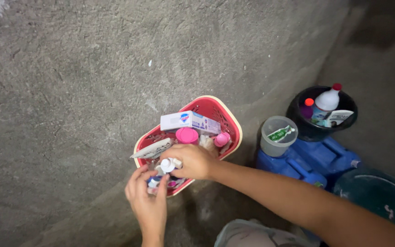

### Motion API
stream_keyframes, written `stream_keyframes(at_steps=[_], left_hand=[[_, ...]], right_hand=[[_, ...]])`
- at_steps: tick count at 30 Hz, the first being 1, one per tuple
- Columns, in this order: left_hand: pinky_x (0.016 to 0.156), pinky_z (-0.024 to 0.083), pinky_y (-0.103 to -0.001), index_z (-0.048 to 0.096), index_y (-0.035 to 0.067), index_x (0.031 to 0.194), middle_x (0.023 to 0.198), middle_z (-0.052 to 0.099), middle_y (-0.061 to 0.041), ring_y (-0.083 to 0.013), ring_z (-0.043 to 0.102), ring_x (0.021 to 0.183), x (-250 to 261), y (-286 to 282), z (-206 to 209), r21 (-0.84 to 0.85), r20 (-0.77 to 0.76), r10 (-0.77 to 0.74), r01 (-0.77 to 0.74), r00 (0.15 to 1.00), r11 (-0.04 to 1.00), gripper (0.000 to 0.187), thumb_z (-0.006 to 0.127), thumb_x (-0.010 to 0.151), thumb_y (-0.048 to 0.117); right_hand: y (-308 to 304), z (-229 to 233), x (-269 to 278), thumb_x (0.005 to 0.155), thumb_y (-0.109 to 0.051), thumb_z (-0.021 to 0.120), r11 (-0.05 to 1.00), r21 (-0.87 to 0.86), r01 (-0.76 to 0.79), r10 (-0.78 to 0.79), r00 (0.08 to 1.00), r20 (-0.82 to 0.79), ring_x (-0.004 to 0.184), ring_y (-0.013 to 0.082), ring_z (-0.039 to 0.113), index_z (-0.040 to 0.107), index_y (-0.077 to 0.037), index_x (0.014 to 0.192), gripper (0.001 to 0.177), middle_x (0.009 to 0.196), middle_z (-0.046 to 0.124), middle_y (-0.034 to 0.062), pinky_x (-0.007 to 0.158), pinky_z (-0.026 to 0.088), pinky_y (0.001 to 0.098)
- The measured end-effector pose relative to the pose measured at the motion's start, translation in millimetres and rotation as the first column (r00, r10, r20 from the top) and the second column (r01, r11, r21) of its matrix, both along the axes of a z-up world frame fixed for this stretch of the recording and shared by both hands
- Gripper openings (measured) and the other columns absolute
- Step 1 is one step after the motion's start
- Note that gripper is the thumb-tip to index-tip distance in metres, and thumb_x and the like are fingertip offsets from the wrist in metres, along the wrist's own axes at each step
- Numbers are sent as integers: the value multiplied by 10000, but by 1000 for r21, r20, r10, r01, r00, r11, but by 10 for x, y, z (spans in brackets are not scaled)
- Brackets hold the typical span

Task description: The person picks up and places various bathroom items into a red basket, including a shampoo sachet, pink bottles, a toothpaste tube, and a box of condoms. The person then arranges packets of laundry detergent on a wall.

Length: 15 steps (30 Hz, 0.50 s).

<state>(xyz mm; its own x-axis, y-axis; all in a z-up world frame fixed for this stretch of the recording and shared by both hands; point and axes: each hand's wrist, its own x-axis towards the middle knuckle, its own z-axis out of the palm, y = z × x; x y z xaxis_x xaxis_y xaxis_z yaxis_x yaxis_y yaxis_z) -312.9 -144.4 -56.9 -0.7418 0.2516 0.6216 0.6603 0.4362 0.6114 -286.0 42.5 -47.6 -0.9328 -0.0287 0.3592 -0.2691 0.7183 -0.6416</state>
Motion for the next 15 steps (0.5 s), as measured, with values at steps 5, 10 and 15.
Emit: stream_keyframes(at_steps=[5,10,15], left_hand=[[1037,435,-461,699,133,1090,1268,676,-120,-358,582,1188,-78,-94,202,-136,-65,-22,13,998,991,352,823,778,241],[921,489,-491,640,144,1261,1148,699,-147,-378,625,1100,-216,84,413,-384,172,-30,95,985,918,618,836,677,190],[843,529,-486,635,225,1273,1029,736,-131,-363,677,1018,-200,242,454,-437,303,16,124,953,891,627,849,683,219]], right_hand=[[-3,16,6,775,-160,782,998,-49,-29,25,997,-73,1059,286,709,700,-133,1176,409,1135,724,96,890,566,401],[-21,41,18,847,-91,762,961,-255,-107,66,984,-166,1135,239,705,671,-71,1255,419,1212,712,101,975,554,356],[92,26,64,857,-1,744,898,-404,-174,149,984,-93,1159,199,679,615,-39,1334,496,1223,705,99,992,550,331]])
